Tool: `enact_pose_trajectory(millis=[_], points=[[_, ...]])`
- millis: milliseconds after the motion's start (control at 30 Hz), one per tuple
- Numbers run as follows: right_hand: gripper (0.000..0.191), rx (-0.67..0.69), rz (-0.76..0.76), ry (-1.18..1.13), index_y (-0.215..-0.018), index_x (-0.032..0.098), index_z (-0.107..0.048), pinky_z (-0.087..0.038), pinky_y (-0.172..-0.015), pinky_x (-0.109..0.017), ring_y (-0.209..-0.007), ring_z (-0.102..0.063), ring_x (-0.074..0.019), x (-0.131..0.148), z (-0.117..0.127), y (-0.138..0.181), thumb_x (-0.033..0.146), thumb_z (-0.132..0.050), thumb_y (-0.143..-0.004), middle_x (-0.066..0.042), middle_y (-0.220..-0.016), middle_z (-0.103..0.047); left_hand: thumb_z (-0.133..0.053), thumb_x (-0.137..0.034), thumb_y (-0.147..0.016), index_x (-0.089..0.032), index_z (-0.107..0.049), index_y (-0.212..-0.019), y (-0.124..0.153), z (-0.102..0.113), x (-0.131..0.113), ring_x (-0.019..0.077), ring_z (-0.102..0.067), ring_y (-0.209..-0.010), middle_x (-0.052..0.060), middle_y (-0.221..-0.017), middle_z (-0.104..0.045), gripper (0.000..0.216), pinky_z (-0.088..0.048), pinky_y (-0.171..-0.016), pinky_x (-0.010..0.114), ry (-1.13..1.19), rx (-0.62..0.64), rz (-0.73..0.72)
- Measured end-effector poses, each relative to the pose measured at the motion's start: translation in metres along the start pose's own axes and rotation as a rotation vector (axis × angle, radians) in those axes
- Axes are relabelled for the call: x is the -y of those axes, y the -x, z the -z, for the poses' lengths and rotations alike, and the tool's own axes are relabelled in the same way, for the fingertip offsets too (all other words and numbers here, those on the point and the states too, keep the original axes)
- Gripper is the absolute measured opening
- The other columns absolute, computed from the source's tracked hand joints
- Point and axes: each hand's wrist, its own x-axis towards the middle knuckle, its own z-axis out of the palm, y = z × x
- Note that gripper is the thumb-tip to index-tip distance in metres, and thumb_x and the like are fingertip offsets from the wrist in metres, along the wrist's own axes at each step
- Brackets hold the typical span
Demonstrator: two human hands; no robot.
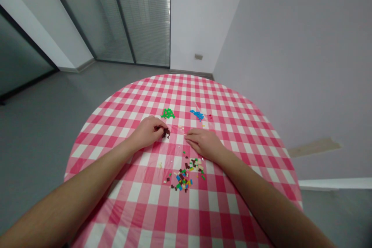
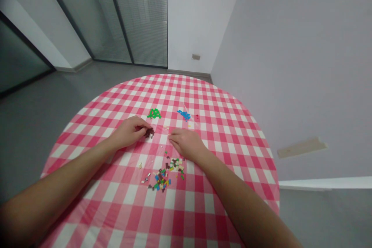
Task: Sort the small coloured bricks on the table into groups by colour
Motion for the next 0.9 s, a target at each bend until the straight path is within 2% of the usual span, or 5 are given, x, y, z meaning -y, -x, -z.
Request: enact_pose_trajectory(millis=[533,600,633,733,900], points=[[0.030,0.018,-0.130,0.056,-0.114,0.020,-0.068,-0.051,-0.076,-0.027,-0.096,-0.064,-0.0192,0.013,-0.002,-0.010,0.025,-0.041,-0.101,-0.009,-0.116,-0.065,-0.052,-0.016,-0.081,-0.021,-0.076,-0.085,0.002,0.000,0.001,0.0200,-0.066,-0.084,0.004,-0.088,-0.075,0.025,-0.051,-0.080,0.032,0.010,0.006,0.019],[0.030,0.012,-0.129,0.042,-0.115,0.019,-0.068,-0.051,-0.078,-0.028,-0.097,-0.064,-0.0196,0.012,-0.003,-0.010,0.024,-0.042,-0.100,-0.009,-0.118,-0.065,-0.053,-0.016,-0.081,-0.021,-0.076,-0.088,0.004,0.007,-0.001,0.0192,-0.067,-0.083,0.004,-0.090,-0.075,0.024,-0.052,-0.078,0.030,0.121,0.103,0.016],[0.031,0.008,-0.127,0.031,-0.116,0.019,-0.067,-0.051,-0.079,-0.029,-0.097,-0.064,-0.0198,0.011,-0.004,-0.010,0.024,-0.042,-0.100,-0.010,-0.119,-0.064,-0.054,-0.016,-0.081,-0.021,-0.076,-0.088,0.006,0.012,-0.003,0.0185,-0.068,-0.082,0.004,-0.091,-0.075,0.024,-0.052,-0.076,0.029,0.194,0.204,0.000],[0.030,-0.026,-0.131,-0.037,-0.120,0.019,-0.066,-0.051,-0.083,-0.030,-0.098,-0.063,-0.0199,0.007,-0.006,-0.008,0.023,-0.045,-0.098,-0.010,-0.118,-0.064,-0.060,-0.020,-0.082,-0.024,-0.077,-0.091,0.013,0.029,-0.015,0.0172,-0.069,-0.079,0.002,-0.089,-0.076,0.019,-0.051,-0.072,0.026,0.307,0.657,-0.064],[0.028,-0.142,-0.181,-0.172,-0.117,0.016,-0.067,-0.051,-0.082,-0.031,-0.092,-0.061,-0.0192,0.000,-0.007,-0.005,0.021,-0.051,-0.095,-0.010,-0.103,-0.063,-0.068,-0.018,-0.079,-0.025,-0.077,-0.088,0.022,0.038,-0.032,0.0163,-0.067,-0.074,0.001,-0.086,-0.075,0.014,-0.050,-0.067,0.024,0.251,0.802,-0.063]])
